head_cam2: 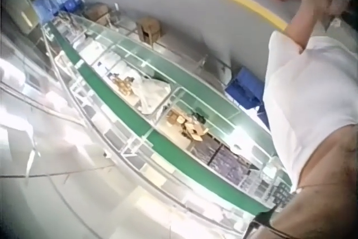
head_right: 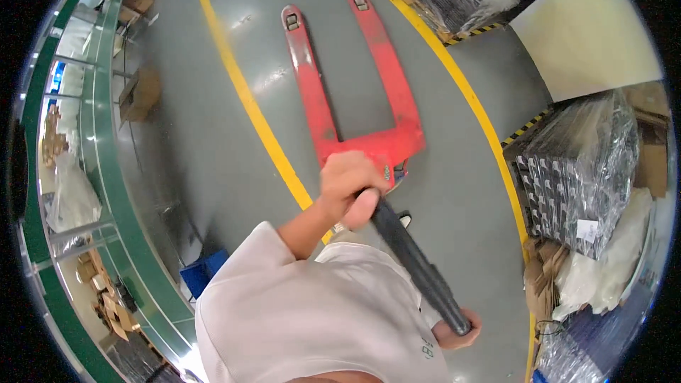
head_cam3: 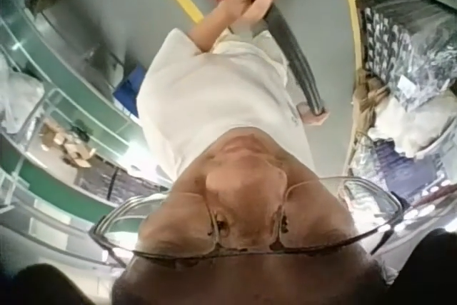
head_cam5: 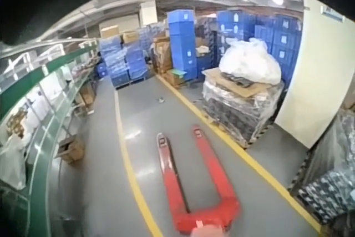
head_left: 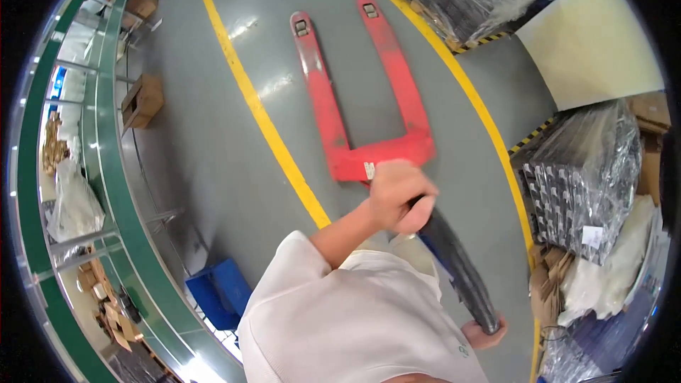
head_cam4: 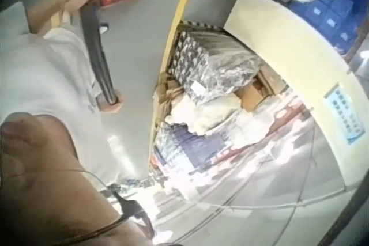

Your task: Organizing and checking inventory on a factory floor, including sorting parts into bins and moving loaded pallets with a pallet jack.

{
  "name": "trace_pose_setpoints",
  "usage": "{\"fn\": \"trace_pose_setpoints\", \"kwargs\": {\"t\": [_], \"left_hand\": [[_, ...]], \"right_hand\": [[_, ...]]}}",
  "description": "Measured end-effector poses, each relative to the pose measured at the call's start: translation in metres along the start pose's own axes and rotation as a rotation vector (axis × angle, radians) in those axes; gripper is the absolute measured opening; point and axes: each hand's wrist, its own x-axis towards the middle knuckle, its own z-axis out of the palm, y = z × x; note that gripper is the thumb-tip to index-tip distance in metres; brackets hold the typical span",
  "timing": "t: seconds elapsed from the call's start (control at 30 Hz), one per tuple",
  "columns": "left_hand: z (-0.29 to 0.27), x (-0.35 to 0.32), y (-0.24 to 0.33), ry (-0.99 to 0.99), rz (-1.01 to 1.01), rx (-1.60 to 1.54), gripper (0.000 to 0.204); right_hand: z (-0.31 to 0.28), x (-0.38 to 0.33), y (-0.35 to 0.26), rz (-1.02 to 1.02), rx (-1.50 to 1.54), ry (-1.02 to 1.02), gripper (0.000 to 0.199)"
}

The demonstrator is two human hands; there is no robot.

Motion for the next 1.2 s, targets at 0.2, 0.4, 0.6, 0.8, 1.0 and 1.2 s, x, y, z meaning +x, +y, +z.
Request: {"fn": "trace_pose_setpoints", "kwargs": {"t": [0.2,0.4,0.6,0.8,1.0,1.2], "left_hand": [[0.08,0.05,-0.045,0.077,0.001,-0.043,0.008],[0.147,0.08,-0.057,0.147,0.021,0.042,0.012],[0.202,0.111,-0.093,0.236,-0.056,0.173,0.009],[0.214,0.168,-0.136,0.347,-0.135,0.383,0.006],[0.193,0.229,-0.21,0.558,-0.164,0.573,0.01],[0.134,0.303,-0.304,0.645,-0.218,0.677,0.016]], "right_hand": [[0.045,0.073,0.023,-0.598,-0.867,0.371,0.018],[0.115,0.259,0.077,-0.572,-0.691,0.334,0.026],[0.293,0.42,0.057,-0.895,0.074,0.021,0.019],[0.446,0.485,-0.022,-0.716,0.306,-0.17,0.02],[0.579,0.507,-0.086,-1.047,0.347,-0.177,0.014],[0.683,0.49,-0.157,-0.629,0.623,-0.49,0.043]]}}
